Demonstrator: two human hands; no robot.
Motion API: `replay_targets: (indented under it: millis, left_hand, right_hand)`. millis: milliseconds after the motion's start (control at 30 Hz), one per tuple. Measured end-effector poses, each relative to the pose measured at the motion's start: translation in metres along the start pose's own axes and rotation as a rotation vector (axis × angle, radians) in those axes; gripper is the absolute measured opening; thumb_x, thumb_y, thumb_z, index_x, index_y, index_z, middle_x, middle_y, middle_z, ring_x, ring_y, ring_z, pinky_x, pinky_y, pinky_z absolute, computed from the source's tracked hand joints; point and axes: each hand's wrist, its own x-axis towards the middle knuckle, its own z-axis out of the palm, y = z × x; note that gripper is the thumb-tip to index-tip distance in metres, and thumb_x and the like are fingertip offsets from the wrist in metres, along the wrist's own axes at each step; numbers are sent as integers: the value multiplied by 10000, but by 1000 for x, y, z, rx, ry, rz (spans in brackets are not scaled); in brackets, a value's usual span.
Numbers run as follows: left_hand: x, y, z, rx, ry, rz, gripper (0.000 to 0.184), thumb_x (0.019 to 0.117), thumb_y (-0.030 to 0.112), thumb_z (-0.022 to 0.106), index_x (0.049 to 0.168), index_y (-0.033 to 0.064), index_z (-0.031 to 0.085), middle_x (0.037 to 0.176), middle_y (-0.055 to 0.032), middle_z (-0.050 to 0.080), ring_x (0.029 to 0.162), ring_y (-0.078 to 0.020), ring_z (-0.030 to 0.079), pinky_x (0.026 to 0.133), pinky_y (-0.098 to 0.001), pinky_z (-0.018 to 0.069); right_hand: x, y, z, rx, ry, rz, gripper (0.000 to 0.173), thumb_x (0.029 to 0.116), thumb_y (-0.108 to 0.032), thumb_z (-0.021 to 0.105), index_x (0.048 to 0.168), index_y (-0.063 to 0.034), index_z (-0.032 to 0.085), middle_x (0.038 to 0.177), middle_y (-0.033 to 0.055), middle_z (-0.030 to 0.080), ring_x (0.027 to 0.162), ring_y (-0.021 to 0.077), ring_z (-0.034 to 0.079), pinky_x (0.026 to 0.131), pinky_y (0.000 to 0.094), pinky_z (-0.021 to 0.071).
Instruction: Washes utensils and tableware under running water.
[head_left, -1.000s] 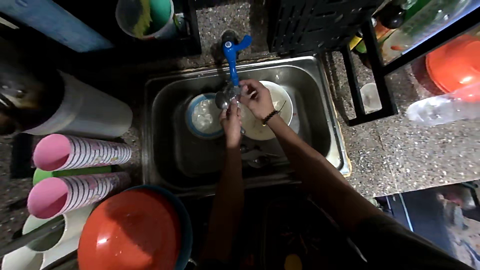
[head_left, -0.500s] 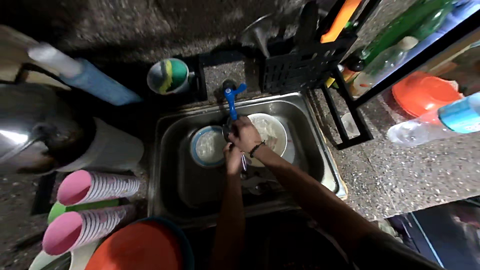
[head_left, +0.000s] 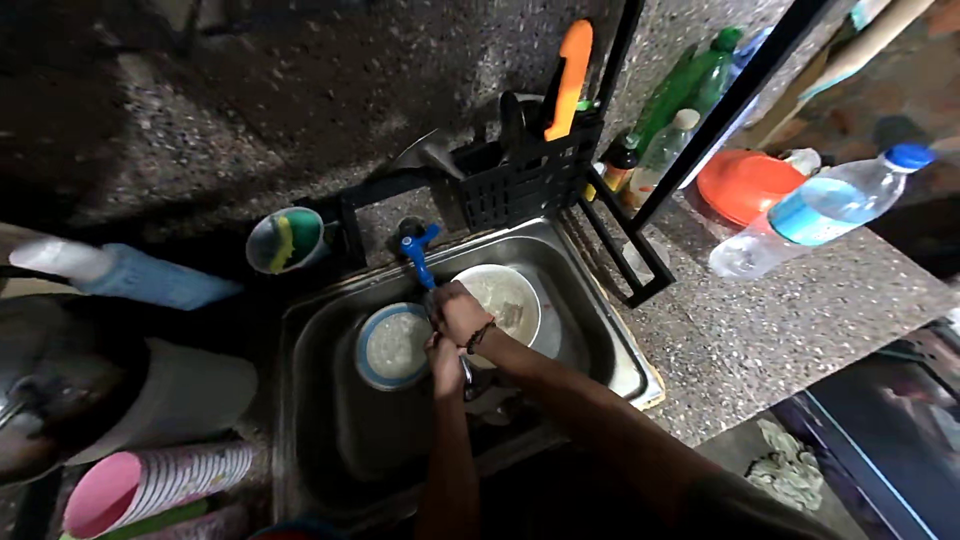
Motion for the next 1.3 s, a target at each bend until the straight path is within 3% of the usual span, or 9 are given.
replay_targets:
  millis: [167, 300, 467, 600, 733, 867, 1100, 1200, 1300]
  left_hand:
    - [0, -3, 5, -33, -2, 8, 148, 1039, 38, 482, 948, -6, 590, 692, -5, 566, 545, -41, 527, 495, -199, 462]
    - [0, -5, 2, 57, -22, -2, 200, 1062, 65, 451, 1138, -67, 581, 842, -67, 571, 659, -83, 540, 596, -251, 492]
    - [0, -3, 4, 22, -7, 15, 160, 1051, 54, 454, 1042, -37, 585, 779, -30, 562, 628, -57, 540, 567, -227, 487]
    - [0, -3, 7, 5, 3, -3, 133, 1042, 46, 474, 994, -16, 582, 732, -10, 545, 577, -42, 514, 521, -198, 461]
    - [4, -5, 8, -3, -5, 8, 133, 1031, 33, 487, 955, -9, 588, 707, -5, 560, 567, -42, 529, 515, -207, 470]
    - [6, -7, 11, 18, -2, -42, 143, 1056, 64, 480, 1005, -22, 583, 706, -13, 534, 549, -53, 501, 512, -205, 461]
    - [4, -5, 12, -15, 4, -47, 134, 1035, 25, 465, 961, -13, 570, 690, -10, 527, 539, -56, 503, 501, -205, 461]
    - [3, -3, 12, 3, 11, -85, 119, 1048, 29, 447, 1066, -36, 546, 732, -18, 480, 563, -70, 482, 529, -215, 457]
    - [5, -3, 11, -19, 9, -69, 111, 1043, 17, 456, 1029, -30, 555, 682, -5, 490, 518, -47, 470, 488, -195, 441]
  right_hand:
    - [0, 4, -4, -23, -28, -20, 346, 1008, -172, 589, 1283, 28, 655, 1312, 217, 648, 1300, 340, 581, 1119, 465, 456]
    - [0, 2, -5, 24, -20, 6, 406, 976, -121, 638, 1353, 27, 613, 1378, 228, 598, 1352, 351, 529, 1156, 458, 422]
    - [1, 1, -7, 13, -39, -10, 314, 985, -121, 610, 1254, 29, 673, 1327, 222, 643, 1321, 343, 566, 1135, 469, 441]
    - [4, 4, -7, 29, -54, 22, 415, 959, -105, 643, 1353, 19, 614, 1400, 210, 593, 1369, 333, 519, 1154, 458, 424]
    - [1, 8, -4, 23, -27, 1, 288, 993, -115, 585, 1211, 43, 689, 1324, 212, 648, 1314, 331, 575, 1120, 461, 457]
    - [4, 15, -4, 13, -27, 35, 385, 965, -112, 634, 1325, 24, 624, 1372, 211, 610, 1346, 332, 540, 1143, 452, 436]
    - [7, 16, -1, 10, -18, 22, 361, 956, -116, 642, 1282, 41, 637, 1333, 218, 623, 1327, 344, 549, 1135, 458, 440]
    - [9, 13, -6, -17, -78, -11, 305, 960, -98, 633, 1223, 51, 673, 1313, 220, 642, 1317, 346, 560, 1133, 466, 437]
    - [8, 11, -6, -21, -87, 14, 328, 960, -108, 639, 1254, 38, 663, 1329, 218, 639, 1317, 349, 565, 1131, 484, 440]
